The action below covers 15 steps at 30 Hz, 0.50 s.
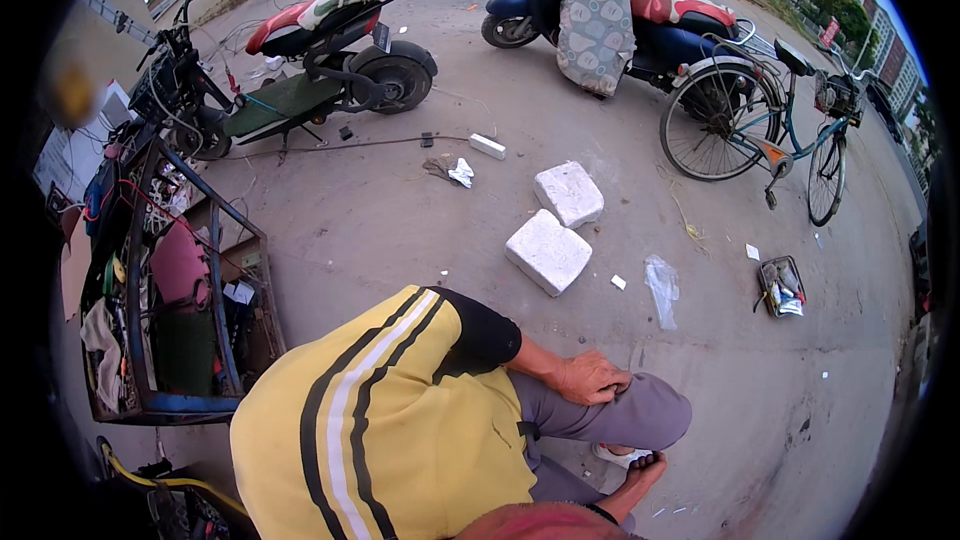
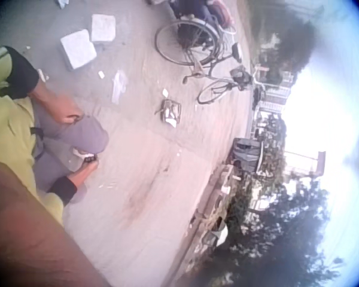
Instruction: The person works on the exposed wiring of a scooter, using a multimeter to test connections and then manipulating the wires with their hands. The scooter is positioned on a stand in an outdoor area.
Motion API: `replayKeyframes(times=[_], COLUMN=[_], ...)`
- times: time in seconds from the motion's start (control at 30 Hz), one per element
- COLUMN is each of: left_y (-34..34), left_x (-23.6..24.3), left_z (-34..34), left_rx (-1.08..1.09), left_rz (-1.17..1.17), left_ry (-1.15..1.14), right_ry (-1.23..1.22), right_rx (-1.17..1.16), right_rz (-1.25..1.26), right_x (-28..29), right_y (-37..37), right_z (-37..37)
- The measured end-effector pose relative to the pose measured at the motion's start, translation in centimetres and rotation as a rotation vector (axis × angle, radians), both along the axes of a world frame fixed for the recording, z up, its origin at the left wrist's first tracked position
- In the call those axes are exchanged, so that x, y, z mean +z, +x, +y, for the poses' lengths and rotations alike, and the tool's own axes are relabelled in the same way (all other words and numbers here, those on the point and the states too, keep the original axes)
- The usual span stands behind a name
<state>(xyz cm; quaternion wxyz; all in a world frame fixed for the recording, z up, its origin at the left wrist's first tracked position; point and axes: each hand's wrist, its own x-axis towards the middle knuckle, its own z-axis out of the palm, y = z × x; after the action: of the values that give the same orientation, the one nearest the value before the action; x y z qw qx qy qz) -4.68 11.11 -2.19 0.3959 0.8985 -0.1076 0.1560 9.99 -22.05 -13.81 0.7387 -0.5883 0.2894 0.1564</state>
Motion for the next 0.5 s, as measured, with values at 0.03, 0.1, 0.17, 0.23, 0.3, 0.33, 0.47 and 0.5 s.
replayKeyframes(times=[0.03, 0.1, 0.17, 0.23, 0.3, 0.33, 0.47, 0.5], left_y=[-0.1, 0.0, -0.1, -0.1, -0.1, -0.2, -0.2, -0.4], left_x=[0.1, 0.3, 0.2, 0.0, 0.1, 0.4, 0.4, 0.4], left_z=[0.1, 0.0, 0.3, 0.3, 0.5, 0.6, 0.5, 0.6], left_rx=[0.001, -0.015, -0.012, -0.009, -0.014, -0.015, -0.032, -0.027], left_rz=[0.016, 0.020, 0.010, -0.015, -0.026, -0.020, -0.006, 0.001], left_ry=[-0.005, -0.029, -0.064, -0.076, -0.090, -0.097, -0.118, -0.123], right_ry=[-0.024, -0.070, -0.099, -0.092, -0.068, -0.062, -0.060, -0.071], right_rx=[-0.006, -0.049, -0.069, -0.036, 0.008, 0.035, 0.078, 0.085], right_rz=[-0.016, -0.048, -0.059, -0.009, 0.076, 0.117, 0.228, 0.255], right_x=[1.3, 2.7, 2.6, 1.1, -1.9, -3.4, -7.2, -7.4], right_y=[-1.3, -3.1, -3.6, -2.3, -0.3, 0.5, 2.5, 2.3], right_z=[0.6, 1.0, 1.5, 0.7, -1.0, -1.7, -4.7, -4.8])
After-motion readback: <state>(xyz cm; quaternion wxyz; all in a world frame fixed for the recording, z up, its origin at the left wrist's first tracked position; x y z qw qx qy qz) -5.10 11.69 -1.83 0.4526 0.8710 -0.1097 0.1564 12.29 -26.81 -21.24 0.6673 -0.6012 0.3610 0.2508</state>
